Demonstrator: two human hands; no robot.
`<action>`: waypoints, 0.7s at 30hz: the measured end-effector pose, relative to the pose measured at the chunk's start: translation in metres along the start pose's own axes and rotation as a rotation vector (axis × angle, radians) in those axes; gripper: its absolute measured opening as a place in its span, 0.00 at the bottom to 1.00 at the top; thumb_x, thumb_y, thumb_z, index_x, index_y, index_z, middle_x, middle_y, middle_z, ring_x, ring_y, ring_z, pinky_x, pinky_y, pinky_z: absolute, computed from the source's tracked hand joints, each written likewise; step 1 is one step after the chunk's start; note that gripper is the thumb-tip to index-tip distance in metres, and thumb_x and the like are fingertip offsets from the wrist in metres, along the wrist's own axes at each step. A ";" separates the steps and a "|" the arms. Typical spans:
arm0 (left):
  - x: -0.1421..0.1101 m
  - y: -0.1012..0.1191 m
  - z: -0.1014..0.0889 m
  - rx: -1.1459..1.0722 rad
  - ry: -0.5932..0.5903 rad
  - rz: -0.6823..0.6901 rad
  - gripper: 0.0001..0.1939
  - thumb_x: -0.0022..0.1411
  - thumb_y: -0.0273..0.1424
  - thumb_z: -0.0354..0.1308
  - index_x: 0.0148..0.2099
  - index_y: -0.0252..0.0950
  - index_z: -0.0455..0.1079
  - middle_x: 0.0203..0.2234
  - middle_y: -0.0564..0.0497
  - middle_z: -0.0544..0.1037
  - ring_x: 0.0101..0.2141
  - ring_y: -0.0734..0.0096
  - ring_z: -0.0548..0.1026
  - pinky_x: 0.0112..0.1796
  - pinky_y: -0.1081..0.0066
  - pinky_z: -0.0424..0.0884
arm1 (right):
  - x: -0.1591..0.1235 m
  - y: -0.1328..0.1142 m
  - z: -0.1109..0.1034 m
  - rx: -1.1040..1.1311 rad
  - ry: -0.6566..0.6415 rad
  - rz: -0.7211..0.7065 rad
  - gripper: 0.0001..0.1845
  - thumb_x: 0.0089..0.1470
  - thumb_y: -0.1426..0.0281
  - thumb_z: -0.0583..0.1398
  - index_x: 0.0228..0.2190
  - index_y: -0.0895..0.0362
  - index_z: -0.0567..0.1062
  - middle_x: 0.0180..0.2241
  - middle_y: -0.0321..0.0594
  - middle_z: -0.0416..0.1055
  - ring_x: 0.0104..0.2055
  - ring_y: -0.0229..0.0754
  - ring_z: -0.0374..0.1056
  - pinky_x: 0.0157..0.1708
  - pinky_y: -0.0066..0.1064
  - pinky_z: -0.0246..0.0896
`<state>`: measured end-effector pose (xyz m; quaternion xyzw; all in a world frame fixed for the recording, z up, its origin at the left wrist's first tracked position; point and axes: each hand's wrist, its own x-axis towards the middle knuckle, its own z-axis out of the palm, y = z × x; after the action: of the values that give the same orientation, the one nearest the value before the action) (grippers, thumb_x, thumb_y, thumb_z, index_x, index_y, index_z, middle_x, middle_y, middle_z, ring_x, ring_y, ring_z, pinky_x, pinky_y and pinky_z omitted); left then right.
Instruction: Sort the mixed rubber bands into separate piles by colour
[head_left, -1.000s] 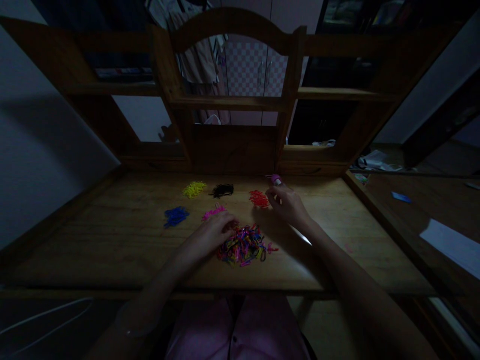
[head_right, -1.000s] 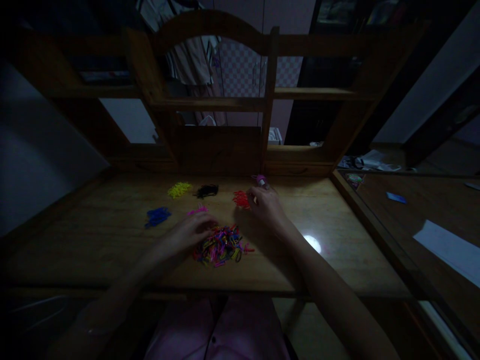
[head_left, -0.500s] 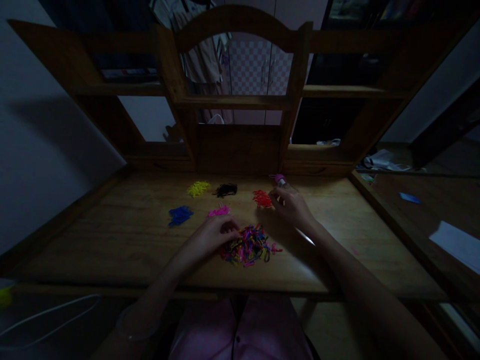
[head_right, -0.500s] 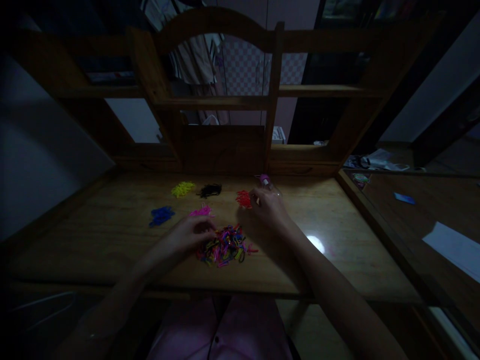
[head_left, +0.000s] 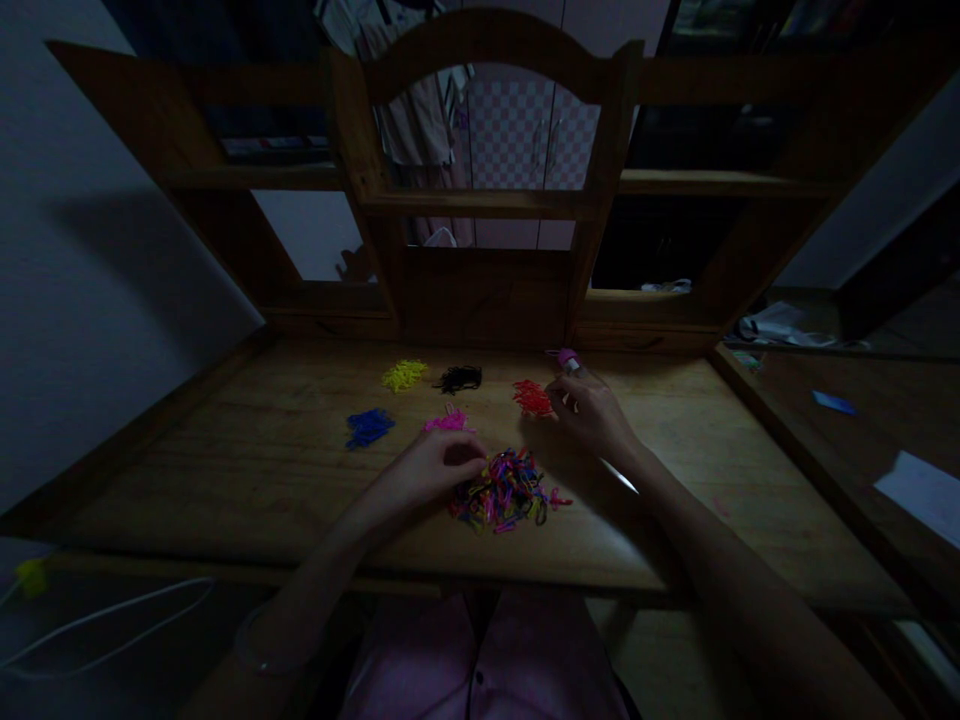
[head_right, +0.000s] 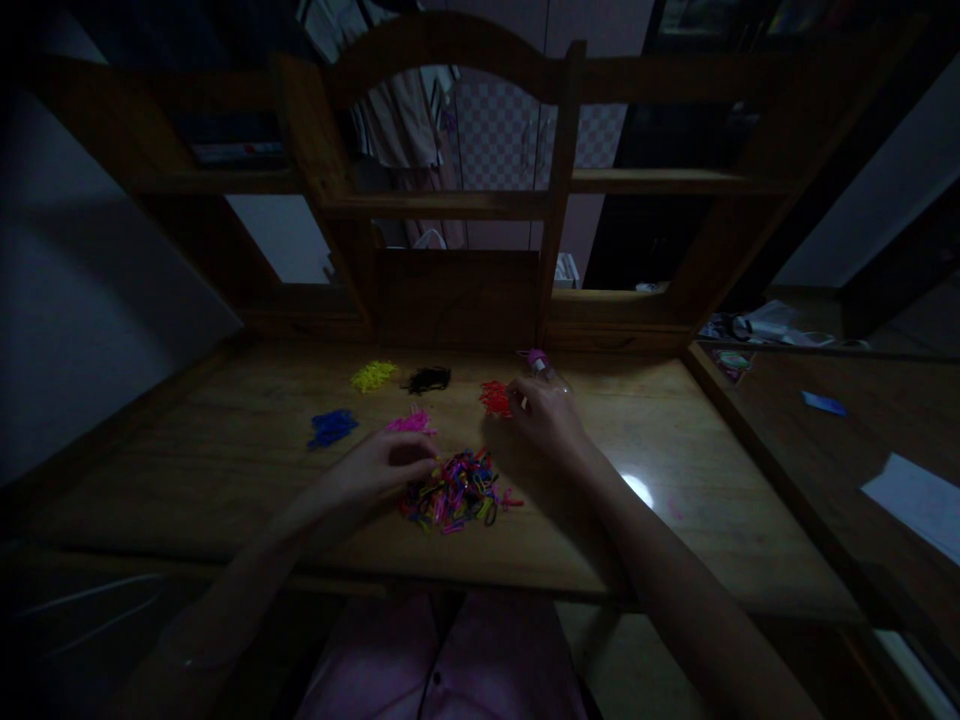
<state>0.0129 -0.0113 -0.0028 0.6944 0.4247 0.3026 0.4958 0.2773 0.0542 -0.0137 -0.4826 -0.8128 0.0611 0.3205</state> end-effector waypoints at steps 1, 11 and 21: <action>-0.001 0.001 0.000 -0.011 -0.008 -0.016 0.07 0.56 0.31 0.58 0.35 0.36 0.75 0.29 0.49 0.79 0.31 0.66 0.77 0.33 0.70 0.71 | 0.000 0.000 0.000 -0.001 0.005 -0.001 0.08 0.56 0.73 0.55 0.34 0.56 0.74 0.31 0.41 0.73 0.31 0.39 0.65 0.34 0.29 0.55; 0.021 -0.013 -0.057 0.216 0.244 -0.018 0.10 0.55 0.35 0.59 0.37 0.35 0.74 0.29 0.49 0.78 0.30 0.67 0.76 0.33 0.70 0.71 | 0.000 0.000 -0.001 0.004 -0.003 0.001 0.07 0.55 0.74 0.55 0.34 0.57 0.74 0.30 0.41 0.72 0.30 0.40 0.65 0.33 0.29 0.54; 0.042 -0.037 -0.122 0.596 0.619 -0.010 0.13 0.54 0.38 0.58 0.39 0.36 0.73 0.31 0.48 0.79 0.33 0.62 0.76 0.36 0.67 0.70 | 0.000 -0.001 -0.002 -0.002 0.039 -0.019 0.06 0.56 0.74 0.55 0.32 0.56 0.73 0.30 0.40 0.72 0.29 0.39 0.64 0.31 0.28 0.53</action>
<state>-0.0809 0.0842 0.0016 0.6816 0.6257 0.3585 0.1240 0.2775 0.0533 -0.0115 -0.4764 -0.8109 0.0476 0.3364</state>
